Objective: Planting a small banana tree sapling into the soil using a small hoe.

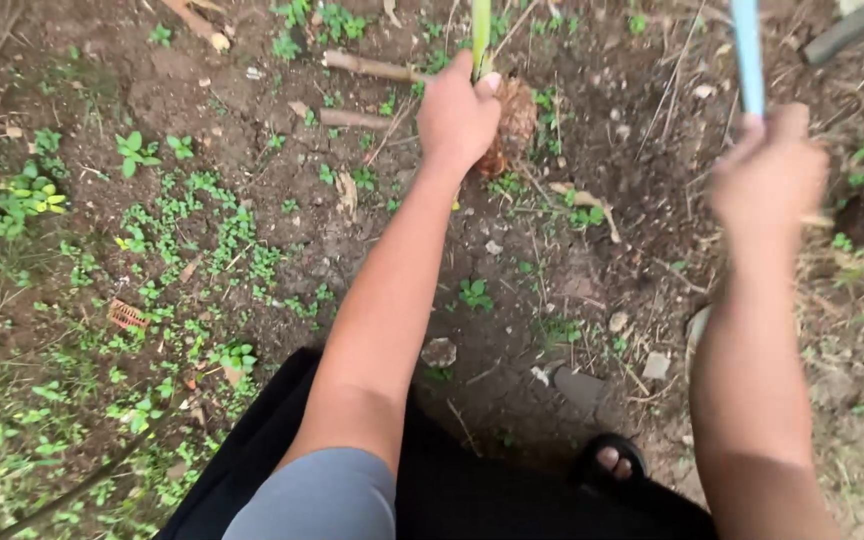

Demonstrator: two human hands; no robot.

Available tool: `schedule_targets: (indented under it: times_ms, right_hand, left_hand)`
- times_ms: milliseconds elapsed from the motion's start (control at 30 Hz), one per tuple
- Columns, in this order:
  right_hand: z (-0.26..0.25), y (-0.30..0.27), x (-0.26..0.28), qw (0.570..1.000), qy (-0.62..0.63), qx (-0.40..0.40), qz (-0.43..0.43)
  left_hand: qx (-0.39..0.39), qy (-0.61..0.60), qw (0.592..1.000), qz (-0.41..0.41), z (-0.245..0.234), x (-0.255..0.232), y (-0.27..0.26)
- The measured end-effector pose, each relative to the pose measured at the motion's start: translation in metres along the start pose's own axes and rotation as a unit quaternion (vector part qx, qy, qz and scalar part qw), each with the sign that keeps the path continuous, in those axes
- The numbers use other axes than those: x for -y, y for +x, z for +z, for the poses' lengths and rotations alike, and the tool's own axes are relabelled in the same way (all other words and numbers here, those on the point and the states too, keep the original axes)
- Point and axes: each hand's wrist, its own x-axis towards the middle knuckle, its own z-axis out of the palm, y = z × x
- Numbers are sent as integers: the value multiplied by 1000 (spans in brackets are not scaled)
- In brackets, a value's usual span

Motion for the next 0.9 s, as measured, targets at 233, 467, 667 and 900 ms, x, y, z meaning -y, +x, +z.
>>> schedule_targets:
  times_ms: [233,467,667,900]
  right_hand:
    - [123,52,-47,979,-143,144,-34]
    - [96,24,-6,986,158,-45,7]
    - [96,55,-15,980,-117,163,-10]
    - [94,38,-19,1000,4,10,-19]
  left_hand:
    - [61,-42,995,-59,-9,-20,-11]
    - [-3,-3,1000,17,8,-3,-5]
    - [8,-23,1000,0,1,-14,-7]
    - [-19,1,999,39,18,2,-5]
